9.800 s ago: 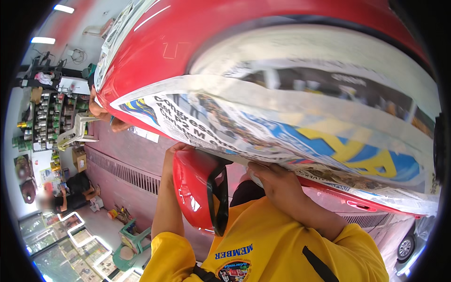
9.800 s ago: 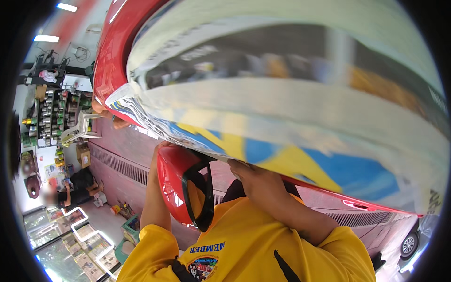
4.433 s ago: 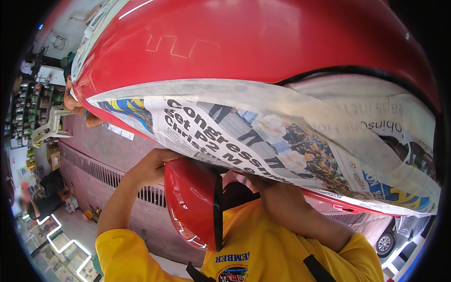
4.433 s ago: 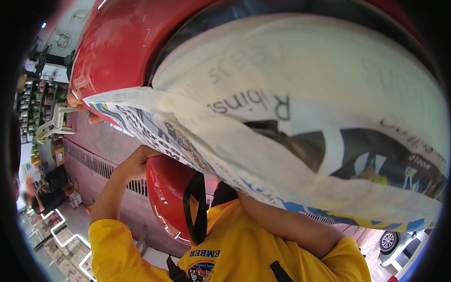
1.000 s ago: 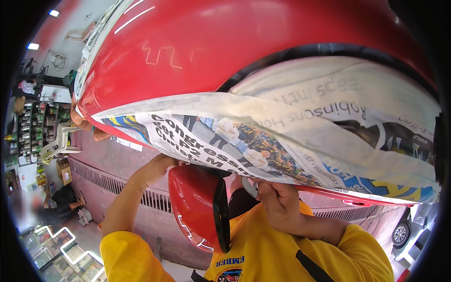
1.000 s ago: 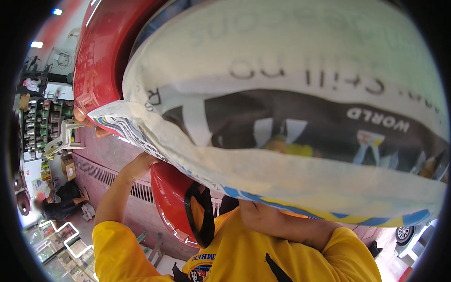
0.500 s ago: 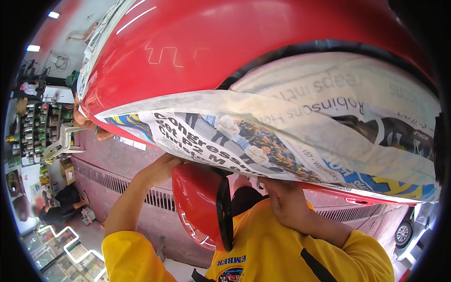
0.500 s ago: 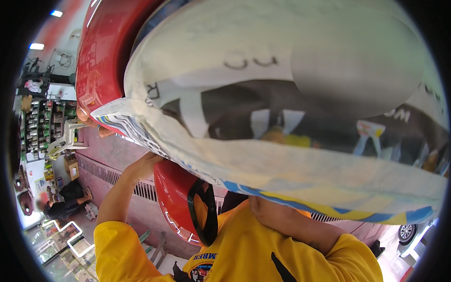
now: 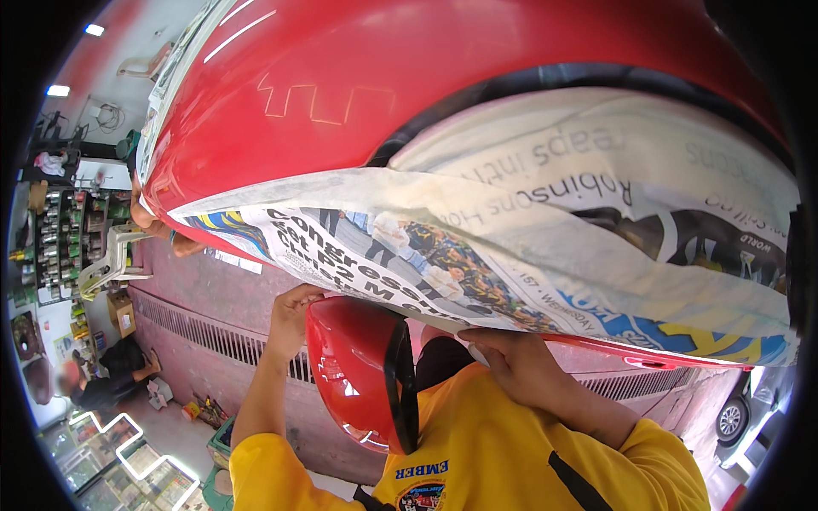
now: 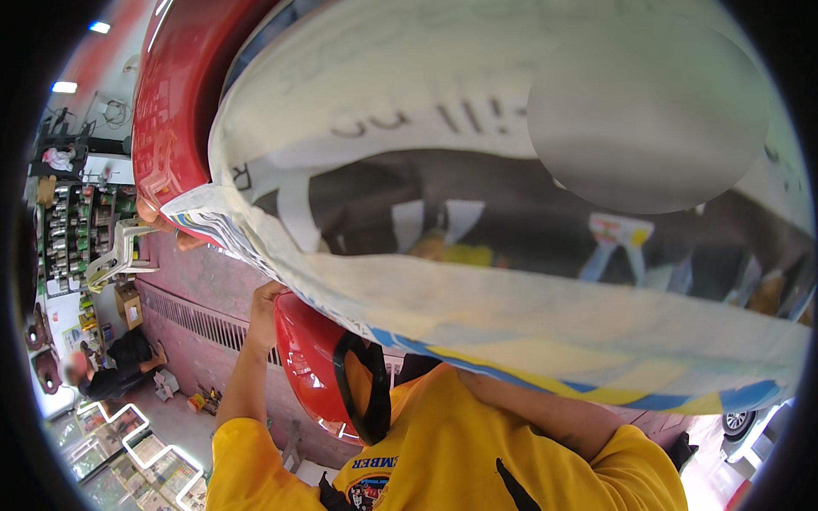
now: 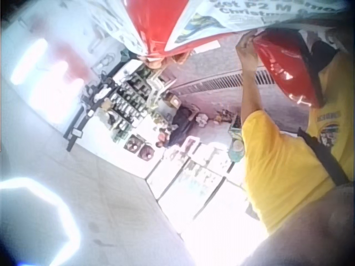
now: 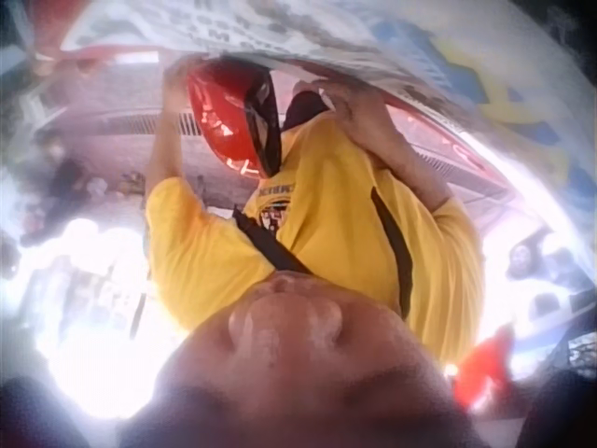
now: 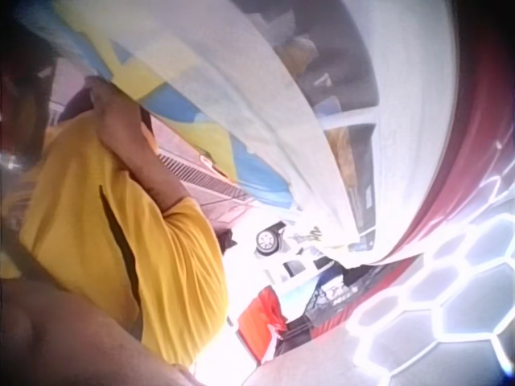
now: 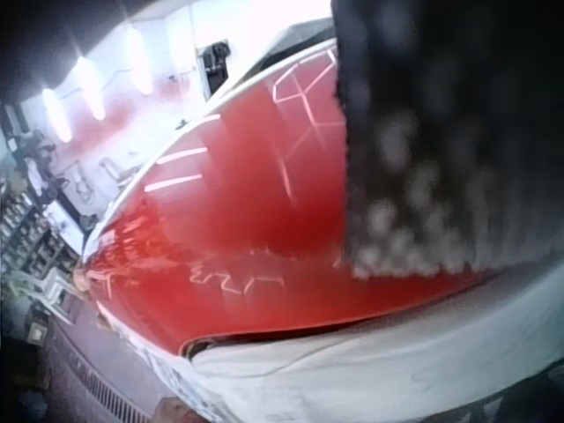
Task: The person applies newspaper and masking tape to a red car hood and a detached red side mirror. They smooth the newspaper over the hood surface and use tape to secure the edges and cover the mirror housing.
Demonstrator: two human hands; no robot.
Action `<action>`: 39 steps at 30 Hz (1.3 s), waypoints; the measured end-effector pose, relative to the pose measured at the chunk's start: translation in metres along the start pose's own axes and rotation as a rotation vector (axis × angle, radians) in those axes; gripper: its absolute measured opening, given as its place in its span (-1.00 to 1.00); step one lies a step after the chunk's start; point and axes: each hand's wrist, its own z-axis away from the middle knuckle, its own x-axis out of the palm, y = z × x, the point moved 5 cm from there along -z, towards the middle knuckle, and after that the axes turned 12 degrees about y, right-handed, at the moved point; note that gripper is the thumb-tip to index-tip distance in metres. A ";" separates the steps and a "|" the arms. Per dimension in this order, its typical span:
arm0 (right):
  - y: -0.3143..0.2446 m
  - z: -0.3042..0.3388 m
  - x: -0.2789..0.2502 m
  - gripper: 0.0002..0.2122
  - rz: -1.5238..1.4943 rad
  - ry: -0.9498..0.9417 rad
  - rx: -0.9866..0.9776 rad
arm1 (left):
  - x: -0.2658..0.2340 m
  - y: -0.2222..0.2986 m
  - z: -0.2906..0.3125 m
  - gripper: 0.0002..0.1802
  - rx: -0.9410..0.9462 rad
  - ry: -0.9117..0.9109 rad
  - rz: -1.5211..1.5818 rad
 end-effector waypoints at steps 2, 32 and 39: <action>0.005 0.003 -0.001 -0.75 -0.078 0.064 0.050 | 0.017 0.019 0.014 -0.68 0.033 0.039 0.036; -0.068 0.026 -0.031 -0.67 0.023 -0.006 -0.181 | 0.043 -0.021 0.011 -0.60 -0.028 -0.064 -0.065; -0.084 0.038 -0.091 -0.78 -0.014 0.068 -0.119 | 0.041 -0.038 0.002 -0.62 0.021 -0.016 -0.101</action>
